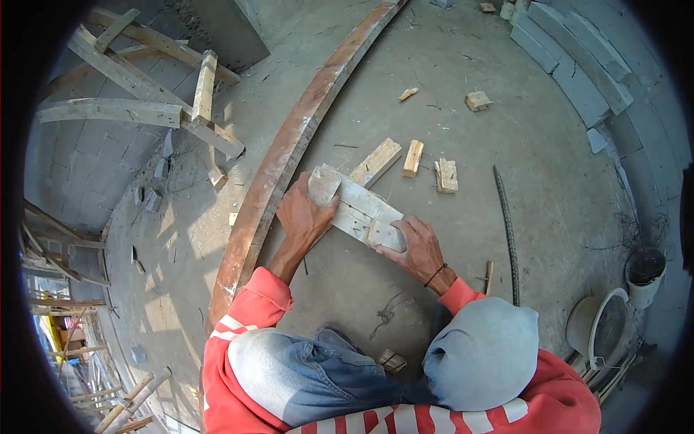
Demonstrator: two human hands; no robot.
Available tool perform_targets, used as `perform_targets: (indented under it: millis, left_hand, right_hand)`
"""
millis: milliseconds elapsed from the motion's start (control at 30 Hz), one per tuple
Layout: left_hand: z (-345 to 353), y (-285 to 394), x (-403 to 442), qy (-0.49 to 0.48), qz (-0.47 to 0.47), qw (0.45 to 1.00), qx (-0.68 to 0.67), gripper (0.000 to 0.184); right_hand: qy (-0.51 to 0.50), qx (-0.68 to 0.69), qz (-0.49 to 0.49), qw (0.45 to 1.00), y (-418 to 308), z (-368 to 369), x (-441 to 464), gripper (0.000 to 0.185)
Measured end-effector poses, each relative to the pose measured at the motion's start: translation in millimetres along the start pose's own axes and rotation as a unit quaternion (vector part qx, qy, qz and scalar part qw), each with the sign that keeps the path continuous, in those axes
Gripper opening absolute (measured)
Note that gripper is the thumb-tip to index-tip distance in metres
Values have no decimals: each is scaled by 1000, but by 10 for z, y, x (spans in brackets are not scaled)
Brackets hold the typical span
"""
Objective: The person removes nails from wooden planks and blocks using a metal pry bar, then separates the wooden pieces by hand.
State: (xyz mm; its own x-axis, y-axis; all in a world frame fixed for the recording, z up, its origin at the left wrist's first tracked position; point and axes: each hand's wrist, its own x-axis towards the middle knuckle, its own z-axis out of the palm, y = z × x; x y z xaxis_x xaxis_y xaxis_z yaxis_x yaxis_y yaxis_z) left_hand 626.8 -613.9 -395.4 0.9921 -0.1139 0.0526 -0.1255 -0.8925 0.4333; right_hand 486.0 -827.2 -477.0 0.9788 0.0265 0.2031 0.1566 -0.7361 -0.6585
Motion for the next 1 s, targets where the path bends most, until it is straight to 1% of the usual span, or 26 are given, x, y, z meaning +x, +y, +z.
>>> perform_targets:
  millis: [67, 100, 167, 200, 267, 300, 367, 400, 433, 467, 500, 533, 567, 633, 667, 700, 767, 800, 833, 867, 900, 967, 1000]
  left_hand:
    - [50, 47, 28, 55, 92, 994, -13, 61]
    - [44, 86, 44, 55, 96, 994, -15, 61]
    - [25, 172, 51, 15, 66, 997, 36, 63]
    - [46, 182, 45, 17, 65, 997, 33, 63]
    - [97, 139, 6, 10, -19, 1000, 2, 62]
    - [98, 84, 0, 12, -25, 1000, 2, 62]
    - [74, -81, 12, 10, -106, 992, -71, 64]
    - [93, -194, 36, 7, -155, 986, -54, 64]
    - [78, -249, 50, 10, -164, 985, -51, 64]
    - [62, -297, 64, 8, -182, 977, -107, 65]
    - [58, -352, 75, 6, -199, 966, -163, 66]
    - [98, -397, 102, 1, -203, 962, -183, 74]
    - [156, -415, 98, 5, -208, 961, -180, 74]
    - [256, -364, 103, 12, -196, 966, -166, 73]
    - [219, -273, 97, -33, -210, 959, -187, 85]
    - [150, -137, 53, -33, -210, 959, -189, 85]
    - [29, 99, -55, -37, -86, 980, -178, 86]
    - [64, 90, -81, -40, -37, 980, -194, 84]
    - [104, 74, -78, -37, -39, 979, -195, 84]
    - [147, 57, -91, -61, -6, 980, -190, 83]
    - [178, 51, -112, -87, 28, 979, -183, 81]
    - [196, 110, -170, -100, 33, 980, -170, 80]
    - [202, 144, -180, -108, 37, 981, -159, 78]
  right_hand:
    - [-5, 37, 51, 998, 17, -31, 21, 65]
    - [-1, 35, 53, 998, 20, -38, 22, 65]
    - [-13, 98, 80, 992, 42, -65, -5, 65]
    - [-13, 96, 79, 992, 59, -109, -20, 65]
    - [43, 72, 107, 991, 152, -240, -110, 60]
    - [76, 34, 153, 985, 339, -288, -218, 58]
    - [147, -62, 257, 953, 801, -497, -563, 52]
    - [177, -153, 265, 936, 1147, -586, -822, 49]
    - [189, -222, 305, 907, 1260, -752, -1012, 48]
    - [166, -283, 360, 873, 1422, -864, -1233, 48]
    - [144, -301, 400, 854, 1575, -918, -1427, 47]
    - [122, -319, 440, 831, 1719, -946, -1608, 47]
    - [118, -317, 435, 834, 1855, -967, -1757, 47]
    - [100, -274, 372, 881, 2118, -924, -1990, 43]
    - [136, -318, 322, 881, 2243, -813, -2065, 38]
    - [136, -320, 321, 881, 2241, -817, -2075, 38]
    - [128, -284, 352, 883, 2179, -800, -2052, 38]
    - [130, -285, 348, 884, 2097, -776, -2001, 38]
    - [121, -264, 383, 877, 1973, -756, -1959, 37]
    - [109, -243, 418, 868, 1837, -748, -1943, 37]
    - [105, -242, 418, 869, 1700, -759, -1907, 37]
    - [140, -79, 367, 916, 1442, -788, -1805, 37]
    - [174, -45, 326, 928, 1307, -782, -1722, 38]
